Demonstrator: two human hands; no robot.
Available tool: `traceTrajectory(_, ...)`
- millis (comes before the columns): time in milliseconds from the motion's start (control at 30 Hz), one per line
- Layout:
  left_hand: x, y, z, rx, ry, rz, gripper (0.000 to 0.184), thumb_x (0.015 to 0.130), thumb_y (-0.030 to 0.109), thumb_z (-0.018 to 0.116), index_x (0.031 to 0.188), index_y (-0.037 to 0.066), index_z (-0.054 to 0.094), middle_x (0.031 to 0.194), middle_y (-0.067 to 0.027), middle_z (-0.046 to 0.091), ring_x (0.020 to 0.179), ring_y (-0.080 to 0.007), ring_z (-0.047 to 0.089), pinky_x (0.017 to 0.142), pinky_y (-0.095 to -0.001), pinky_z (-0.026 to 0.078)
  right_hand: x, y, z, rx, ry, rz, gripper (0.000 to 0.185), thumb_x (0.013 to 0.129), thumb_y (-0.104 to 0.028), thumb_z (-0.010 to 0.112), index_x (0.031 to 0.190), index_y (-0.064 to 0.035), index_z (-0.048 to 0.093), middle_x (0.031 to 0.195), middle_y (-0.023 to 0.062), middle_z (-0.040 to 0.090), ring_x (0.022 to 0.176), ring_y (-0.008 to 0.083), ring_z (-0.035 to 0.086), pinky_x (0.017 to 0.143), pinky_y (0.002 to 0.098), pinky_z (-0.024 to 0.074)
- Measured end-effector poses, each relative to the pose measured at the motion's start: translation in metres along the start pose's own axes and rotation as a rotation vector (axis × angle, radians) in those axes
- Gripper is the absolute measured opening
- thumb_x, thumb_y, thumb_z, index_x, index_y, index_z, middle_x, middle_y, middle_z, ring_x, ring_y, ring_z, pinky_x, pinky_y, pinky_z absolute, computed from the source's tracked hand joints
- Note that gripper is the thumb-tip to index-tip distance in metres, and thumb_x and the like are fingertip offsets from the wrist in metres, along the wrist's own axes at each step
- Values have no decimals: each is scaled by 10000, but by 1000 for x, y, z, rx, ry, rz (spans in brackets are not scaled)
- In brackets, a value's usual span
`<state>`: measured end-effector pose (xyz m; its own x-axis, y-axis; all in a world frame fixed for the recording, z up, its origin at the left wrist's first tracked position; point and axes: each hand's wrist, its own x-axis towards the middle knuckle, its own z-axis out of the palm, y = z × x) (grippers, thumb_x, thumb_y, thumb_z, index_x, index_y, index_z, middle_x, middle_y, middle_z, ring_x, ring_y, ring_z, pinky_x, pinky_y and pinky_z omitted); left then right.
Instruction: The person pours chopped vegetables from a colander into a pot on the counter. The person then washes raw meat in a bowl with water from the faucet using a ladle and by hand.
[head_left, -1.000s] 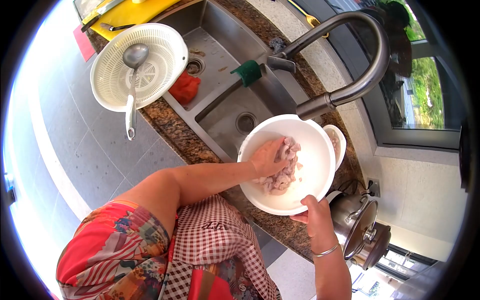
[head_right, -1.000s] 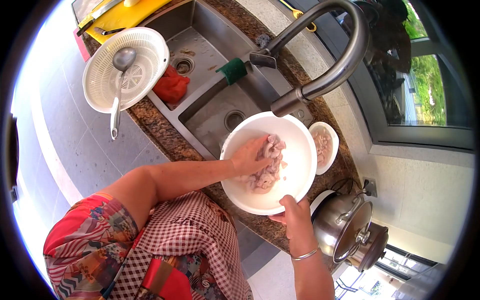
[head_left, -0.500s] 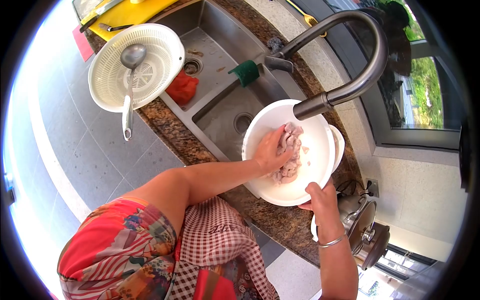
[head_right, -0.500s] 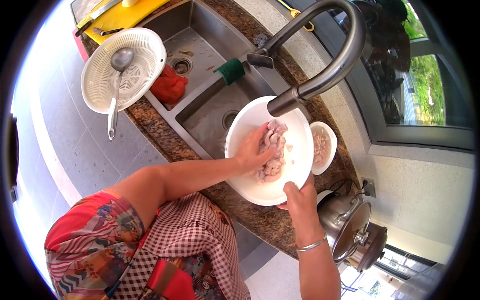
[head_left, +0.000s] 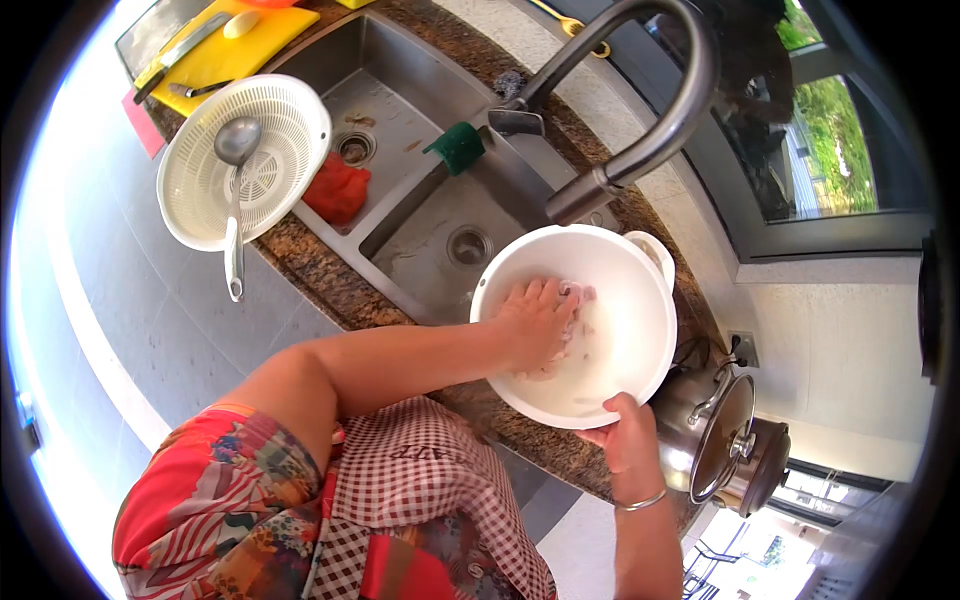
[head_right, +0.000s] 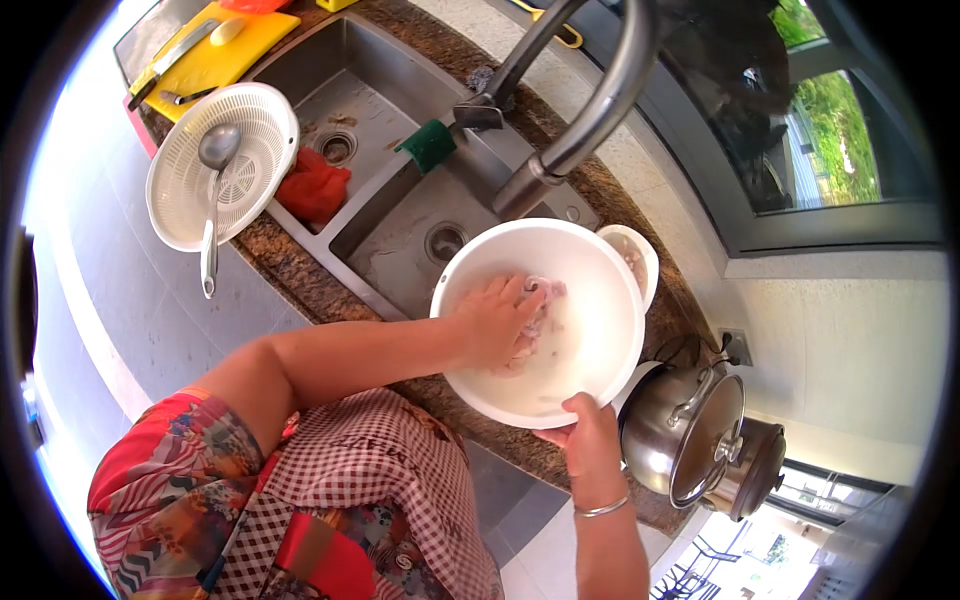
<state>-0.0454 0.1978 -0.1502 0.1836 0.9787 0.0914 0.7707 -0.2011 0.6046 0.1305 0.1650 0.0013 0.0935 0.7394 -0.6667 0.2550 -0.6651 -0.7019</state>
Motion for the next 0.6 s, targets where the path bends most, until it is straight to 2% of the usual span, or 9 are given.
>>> traceTrajectory(100, -14, -1, -27, 63, -77, 135, 778, 885, 344, 722, 1543, 61, 416, 1493, -272, 453, 1353, -463, 463, 1127, -573, 358, -13, 15, 7, 111, -8, -71, 570, 828, -159, 544, 1299, 161, 549, 1140, 250, 703, 910, 359, 759, 693, 433, 672)
traceTrajectory(200, -29, -13, -55, -49, 163, 275, 772, 887, 266, 736, 1554, 66, 402, 1500, -274, 440, 1369, -474, 441, 1152, -567, 349, -17, 28, 6, 167, 28, -84, 590, 837, -163, 539, 1331, 158, 517, 1159, 243, 699, 942, 354, 760, 676, 419, 677)
traceTrajectory(300, -45, -36, -75, -105, 495, 192, 745, 907, 198, 736, 1553, 50, 396, 1456, -267, 501, 1229, -394, 597, 1062, -513, 481, -28, 35, 6, 244, 56, -114, 605, 849, -170, 537, 1357, 155, 484, 1173, 246, 692, 943, 350, 762, 671, 407, 682)
traceTrajectory(400, -56, -51, -62, -790, 73, -267, 724, 932, 191, 730, 1548, 29, 386, 1301, -213, 632, 928, -255, 705, 788, -378, 599, -36, 44, 6, 281, 88, -113, 604, 859, -176, 537, 1364, 148, 472, 1181, 246, 687, 936, 340, 765, 675, 400, 686)
traceTrajectory(500, -56, -51, -48, -1257, -319, -439, 655, 921, 175, 720, 1491, 21, 437, 1089, -120, 698, 696, -147, 654, 551, -286, 535, -40, 50, 11, 244, 119, -98, 573, 887, -197, 547, 1343, 146, 493, 1151, 239, 687, 873, 306, 759, 659, 373, 678)
traceTrajectory(600, -62, -60, -20, -1403, -312, -477, 593, 899, 166, 720, 1426, 28, 485, 958, -85, 685, 585, -130, 584, 469, -275, 464, -38, 60, 7, 175, 86, -49, 565, 934, -250, 562, 1352, 124, 500, 1149, 234, 688, 844, 280, 754, 632, 351, 657)
